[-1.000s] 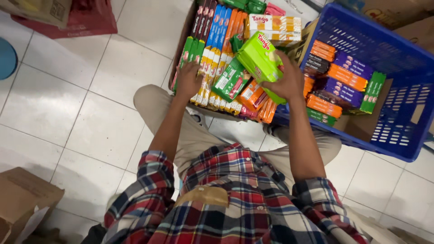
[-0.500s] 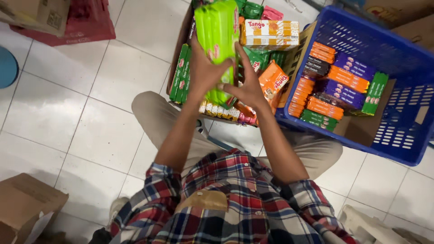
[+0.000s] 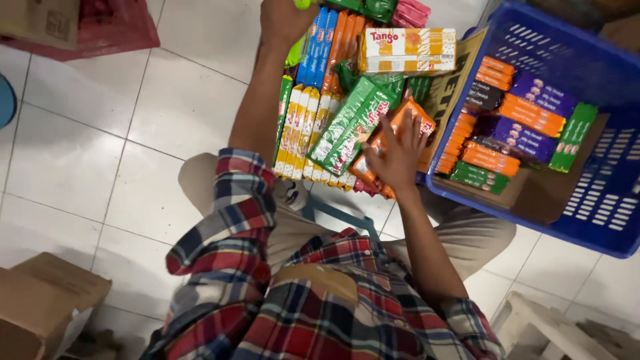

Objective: The person organizes snacks by taking them out of a blue crate and arranging them into neat rows on the floor by hand.

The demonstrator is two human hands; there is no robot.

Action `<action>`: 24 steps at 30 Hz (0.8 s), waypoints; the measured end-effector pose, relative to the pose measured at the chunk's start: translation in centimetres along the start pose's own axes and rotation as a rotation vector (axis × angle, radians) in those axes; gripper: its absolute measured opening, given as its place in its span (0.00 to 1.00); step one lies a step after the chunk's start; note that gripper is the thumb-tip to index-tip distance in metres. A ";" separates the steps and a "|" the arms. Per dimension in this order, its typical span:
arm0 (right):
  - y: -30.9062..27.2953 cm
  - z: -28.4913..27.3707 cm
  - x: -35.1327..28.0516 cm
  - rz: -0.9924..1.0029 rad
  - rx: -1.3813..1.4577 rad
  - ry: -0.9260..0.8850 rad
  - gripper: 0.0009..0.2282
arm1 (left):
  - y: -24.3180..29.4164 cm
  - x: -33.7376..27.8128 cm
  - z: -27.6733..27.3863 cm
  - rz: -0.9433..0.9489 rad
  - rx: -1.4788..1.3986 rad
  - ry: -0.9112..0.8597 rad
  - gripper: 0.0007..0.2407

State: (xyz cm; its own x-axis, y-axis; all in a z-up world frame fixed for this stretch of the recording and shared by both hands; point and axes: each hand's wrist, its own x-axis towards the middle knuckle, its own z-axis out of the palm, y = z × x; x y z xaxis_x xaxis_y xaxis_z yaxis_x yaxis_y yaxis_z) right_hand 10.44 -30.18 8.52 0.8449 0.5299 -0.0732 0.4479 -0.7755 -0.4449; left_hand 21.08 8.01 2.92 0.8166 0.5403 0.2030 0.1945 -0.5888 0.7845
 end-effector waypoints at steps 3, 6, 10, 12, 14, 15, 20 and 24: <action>-0.4 1.1 0.1 -0.025 -0.121 0.151 0.32 | -1.6 0.3 2.2 -0.071 0.098 -0.085 0.21; -0.4 1.3 -0.3 -0.014 -0.174 0.108 0.33 | -4.3 -0.7 4.2 -0.076 0.309 -0.188 0.18; -0.8 1.1 -0.2 -0.004 -0.182 0.106 0.32 | -6.5 -1.6 5.5 -0.127 0.344 -0.157 0.21; -1.0 0.9 -0.2 0.008 -0.171 0.089 0.32 | -6.5 -1.8 5.3 -0.166 0.338 -0.138 0.20; -0.9 1.0 -0.2 -0.002 -0.160 0.099 0.32 | -5.9 -2.0 4.7 -0.241 0.345 -0.230 0.20; -0.9 1.1 -0.2 -0.001 -0.158 0.099 0.32 | -5.4 -2.5 3.8 -0.240 0.347 -0.231 0.20; -1.0 1.1 -0.3 -0.039 -0.171 0.172 0.30 | -1.2 -5.1 -0.9 -0.491 0.392 -0.395 0.50; -0.9 1.5 -0.3 -0.019 -0.180 0.168 0.31 | -3.1 -8.2 -0.1 -0.535 0.373 -0.375 0.42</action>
State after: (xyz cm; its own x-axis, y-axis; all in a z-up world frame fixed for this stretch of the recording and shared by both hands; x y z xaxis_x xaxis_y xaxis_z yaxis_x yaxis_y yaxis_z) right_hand 9.38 -29.10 7.66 0.8657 0.4925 0.0901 0.4967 -0.8223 -0.2778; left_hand 13.69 5.46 -1.14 0.6767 0.6077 -0.4156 0.7331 -0.5042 0.4564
